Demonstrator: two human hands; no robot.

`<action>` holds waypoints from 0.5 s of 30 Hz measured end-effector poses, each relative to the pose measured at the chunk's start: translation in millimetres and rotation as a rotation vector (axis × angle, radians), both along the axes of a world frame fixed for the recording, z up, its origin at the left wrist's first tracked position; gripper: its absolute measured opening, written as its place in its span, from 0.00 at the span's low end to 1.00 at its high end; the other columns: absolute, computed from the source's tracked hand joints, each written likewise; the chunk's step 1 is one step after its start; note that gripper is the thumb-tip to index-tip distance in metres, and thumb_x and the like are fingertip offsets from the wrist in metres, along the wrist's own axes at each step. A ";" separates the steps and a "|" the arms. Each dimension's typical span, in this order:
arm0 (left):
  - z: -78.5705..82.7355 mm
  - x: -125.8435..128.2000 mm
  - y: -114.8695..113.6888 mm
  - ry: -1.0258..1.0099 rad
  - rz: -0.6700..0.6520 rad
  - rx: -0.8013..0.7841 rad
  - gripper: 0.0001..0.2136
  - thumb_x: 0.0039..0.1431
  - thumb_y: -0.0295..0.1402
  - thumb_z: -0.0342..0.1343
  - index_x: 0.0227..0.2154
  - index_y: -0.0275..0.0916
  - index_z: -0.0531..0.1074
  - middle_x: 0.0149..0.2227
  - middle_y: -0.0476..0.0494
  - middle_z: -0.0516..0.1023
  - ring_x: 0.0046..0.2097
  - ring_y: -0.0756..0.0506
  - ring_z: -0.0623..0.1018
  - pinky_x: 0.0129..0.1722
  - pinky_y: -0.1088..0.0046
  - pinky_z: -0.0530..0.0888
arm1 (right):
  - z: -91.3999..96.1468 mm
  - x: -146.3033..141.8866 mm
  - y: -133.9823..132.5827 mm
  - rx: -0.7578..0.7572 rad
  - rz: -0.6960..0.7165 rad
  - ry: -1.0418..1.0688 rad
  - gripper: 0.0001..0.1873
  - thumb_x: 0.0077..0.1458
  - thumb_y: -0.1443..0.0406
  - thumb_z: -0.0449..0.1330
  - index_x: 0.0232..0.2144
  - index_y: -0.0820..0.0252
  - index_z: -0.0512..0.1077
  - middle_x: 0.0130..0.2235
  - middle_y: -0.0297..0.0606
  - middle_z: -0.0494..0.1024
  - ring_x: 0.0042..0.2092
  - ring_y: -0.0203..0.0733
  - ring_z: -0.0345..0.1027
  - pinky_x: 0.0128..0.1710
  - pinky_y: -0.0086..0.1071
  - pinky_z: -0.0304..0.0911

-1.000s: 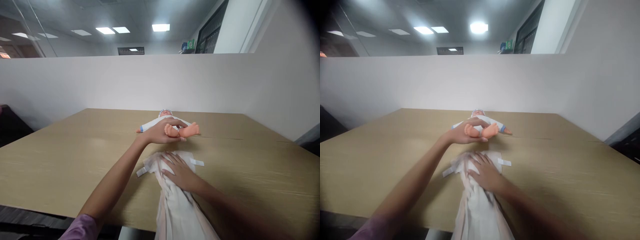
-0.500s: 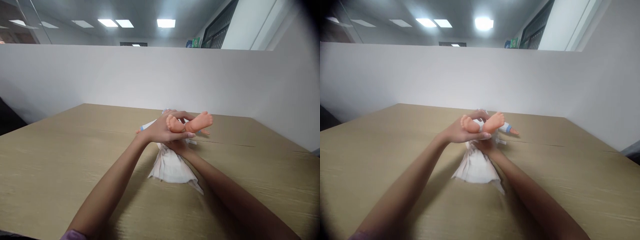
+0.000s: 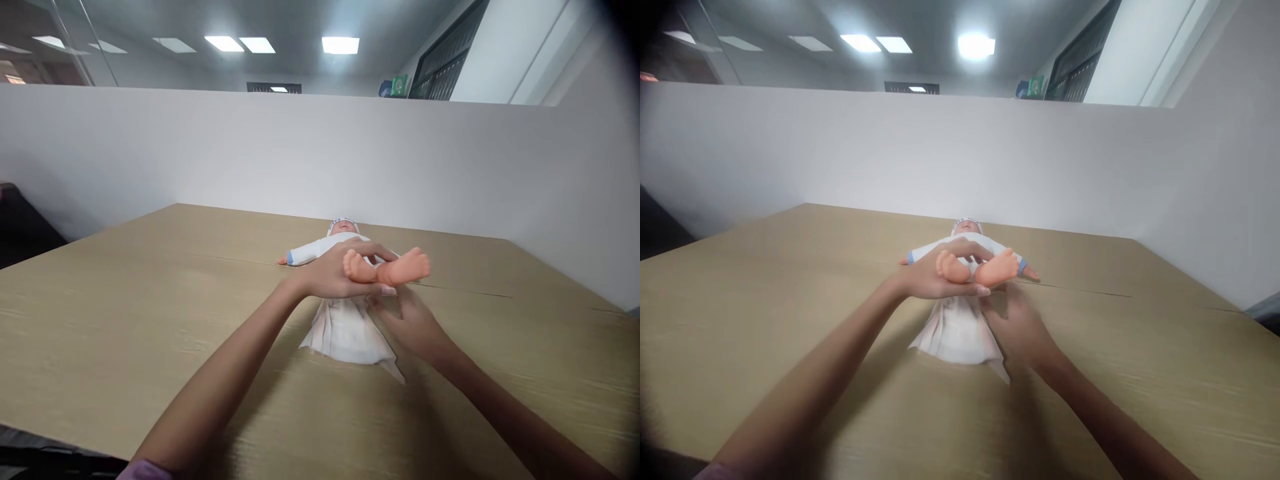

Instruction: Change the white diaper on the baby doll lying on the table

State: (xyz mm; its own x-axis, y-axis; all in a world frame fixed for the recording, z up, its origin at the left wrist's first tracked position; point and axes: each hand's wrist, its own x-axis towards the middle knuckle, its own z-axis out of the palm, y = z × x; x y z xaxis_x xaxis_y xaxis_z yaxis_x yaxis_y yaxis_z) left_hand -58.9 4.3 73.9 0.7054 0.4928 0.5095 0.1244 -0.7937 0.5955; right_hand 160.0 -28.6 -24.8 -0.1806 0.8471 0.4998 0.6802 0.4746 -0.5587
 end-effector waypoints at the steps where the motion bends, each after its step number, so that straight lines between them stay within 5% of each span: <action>1: -3.9 1.9 -2.5 0.009 0.002 -0.005 0.20 0.59 0.44 0.67 0.53 0.46 0.77 0.51 0.46 0.81 0.53 0.41 0.77 0.53 0.62 0.73 | 2.7 2.2 -8.8 0.019 -0.029 0.032 0.22 0.65 0.52 0.60 0.57 0.54 0.70 0.54 0.46 0.79 0.54 0.56 0.75 0.51 0.49 0.74; 6: -25.0 2.1 -17.5 0.035 -0.013 0.033 0.20 0.59 0.42 0.68 0.53 0.49 0.76 0.52 0.45 0.81 0.54 0.40 0.77 0.56 0.58 0.72 | 9.3 2.6 -32.5 0.125 0.047 0.144 0.33 0.62 0.55 0.64 0.64 0.53 0.59 0.63 0.48 0.70 0.62 0.55 0.68 0.60 0.49 0.68; 11: -42.8 -35.8 -31.2 0.107 0.061 0.098 0.21 0.61 0.42 0.64 0.56 0.44 0.73 0.54 0.40 0.79 0.57 0.38 0.76 0.62 0.54 0.70 | 5.1 31.2 -34.3 0.069 0.270 -0.077 0.22 0.63 0.63 0.56 0.59 0.51 0.71 0.59 0.42 0.77 0.61 0.52 0.71 0.62 0.48 0.66; 15: -74.3 -73.1 -38.4 0.167 0.142 0.086 0.16 0.62 0.40 0.61 0.51 0.41 0.76 0.54 0.35 0.80 0.58 0.36 0.76 0.66 0.50 0.66 | -19.9 68.2 -28.8 0.113 0.421 -0.266 0.25 0.58 0.65 0.52 0.56 0.50 0.76 0.62 0.38 0.76 0.65 0.50 0.66 0.69 0.50 0.57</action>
